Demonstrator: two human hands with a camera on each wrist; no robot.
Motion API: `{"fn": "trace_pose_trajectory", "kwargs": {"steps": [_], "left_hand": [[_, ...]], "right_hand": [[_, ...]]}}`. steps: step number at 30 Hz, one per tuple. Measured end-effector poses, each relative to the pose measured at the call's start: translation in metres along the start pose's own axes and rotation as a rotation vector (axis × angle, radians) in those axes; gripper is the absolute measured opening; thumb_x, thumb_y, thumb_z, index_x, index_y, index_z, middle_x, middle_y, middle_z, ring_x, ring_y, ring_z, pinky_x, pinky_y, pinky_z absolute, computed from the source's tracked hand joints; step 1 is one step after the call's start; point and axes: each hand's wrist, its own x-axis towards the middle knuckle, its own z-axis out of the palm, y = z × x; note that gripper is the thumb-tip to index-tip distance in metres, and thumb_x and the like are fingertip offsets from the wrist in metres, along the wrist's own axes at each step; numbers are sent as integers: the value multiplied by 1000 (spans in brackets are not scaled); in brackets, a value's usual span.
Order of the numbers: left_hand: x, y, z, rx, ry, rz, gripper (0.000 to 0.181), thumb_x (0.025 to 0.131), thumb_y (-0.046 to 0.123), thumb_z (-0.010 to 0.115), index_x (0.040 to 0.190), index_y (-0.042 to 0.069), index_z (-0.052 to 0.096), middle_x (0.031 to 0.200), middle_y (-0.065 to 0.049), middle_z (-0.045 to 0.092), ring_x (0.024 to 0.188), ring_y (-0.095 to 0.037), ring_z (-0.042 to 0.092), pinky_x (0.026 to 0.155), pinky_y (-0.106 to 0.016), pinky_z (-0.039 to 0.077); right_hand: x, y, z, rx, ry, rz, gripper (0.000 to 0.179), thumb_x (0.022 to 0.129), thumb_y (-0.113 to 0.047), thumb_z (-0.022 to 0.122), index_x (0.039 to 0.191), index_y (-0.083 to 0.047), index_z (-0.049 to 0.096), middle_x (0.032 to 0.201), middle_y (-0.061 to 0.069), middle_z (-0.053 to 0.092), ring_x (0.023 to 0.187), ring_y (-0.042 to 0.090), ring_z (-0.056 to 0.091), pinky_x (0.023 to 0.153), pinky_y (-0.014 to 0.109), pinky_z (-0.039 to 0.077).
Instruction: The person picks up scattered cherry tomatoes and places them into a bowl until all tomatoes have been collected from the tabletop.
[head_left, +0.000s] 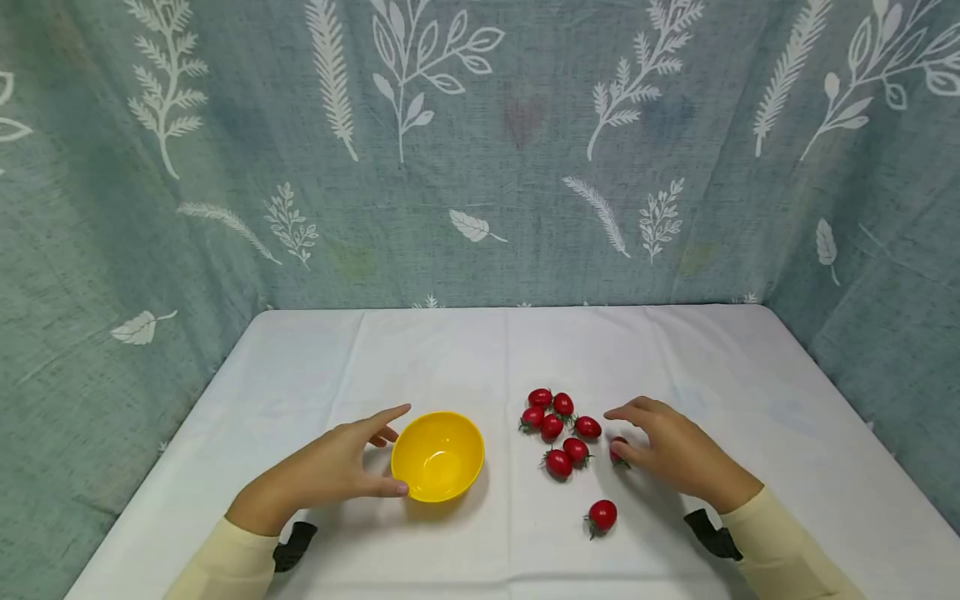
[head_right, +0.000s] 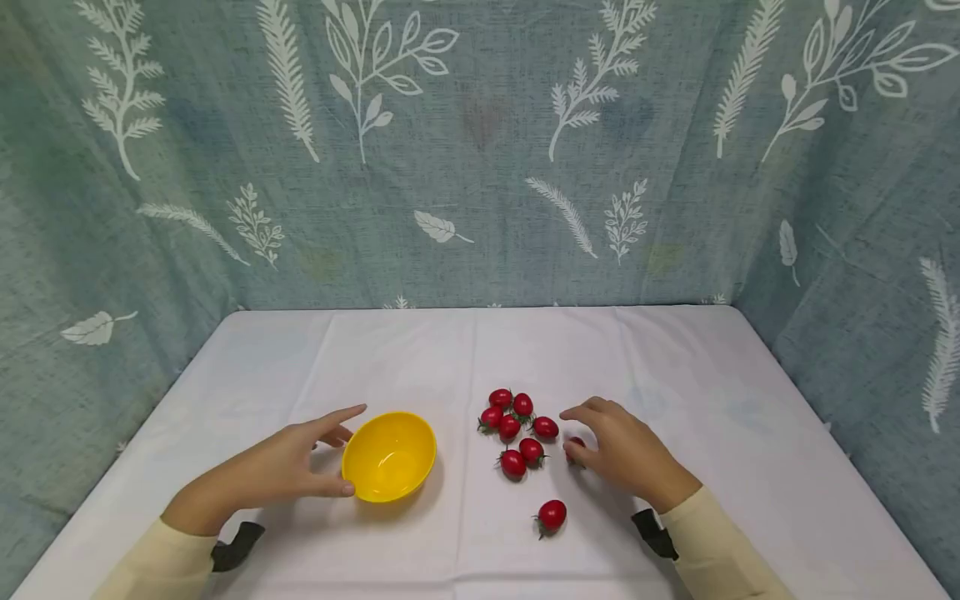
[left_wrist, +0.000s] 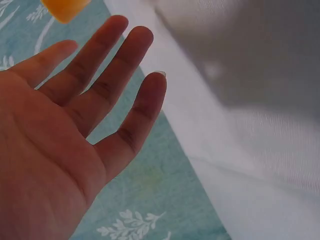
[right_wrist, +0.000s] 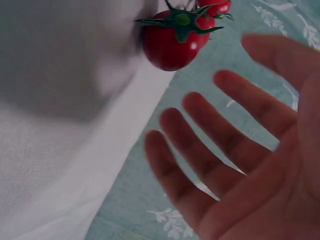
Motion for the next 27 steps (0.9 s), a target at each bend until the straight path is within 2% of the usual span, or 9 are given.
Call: {"fn": "trace_pose_trajectory", "kwargs": {"steps": [4,8,12,17,21,27], "left_hand": [[5,0,4,21,-18,44,108,67,59,86,155,20,36,120,-2,67,113,-20,61,100,-52,47],[8,1,7,17,-33,66,108,67,58,87,155,19,37,113,3,68,108,-16,61,97,-50,47],[12,3,7,28,-35,73,107,68,58,86,154,18,38,109,6,68,102,-13,60,93,-45,48],[18,7,9,50,-29,99,106,69,59,84,155,18,37,106,7,69,97,-12,60,88,-41,48],[24,10,12,30,-26,117,104,71,59,83,155,22,35,107,7,69,99,-11,61,89,-42,48],[29,17,21,26,-13,130,101,73,59,81,155,24,34,108,9,69,99,-8,61,86,-36,48]], "right_hand": [[-1,6,2,13,-105,13,50,85,-32,79,130,-14,66,123,7,62,111,26,61,93,50,53],[-1,11,2,5,-152,20,56,81,-32,84,130,-14,65,119,4,63,101,18,60,90,44,55],[2,14,0,5,-170,12,55,79,-28,85,128,-15,66,108,-2,64,91,12,57,84,38,55],[4,17,1,2,-156,-14,45,79,-24,85,121,-15,68,94,-10,61,87,8,55,81,34,54],[6,17,2,20,-160,-14,41,80,-24,84,118,-17,70,93,-13,62,86,7,55,80,32,53],[5,15,3,41,-163,-3,40,80,-25,85,116,-16,70,93,-12,65,86,7,58,79,31,53]]}}
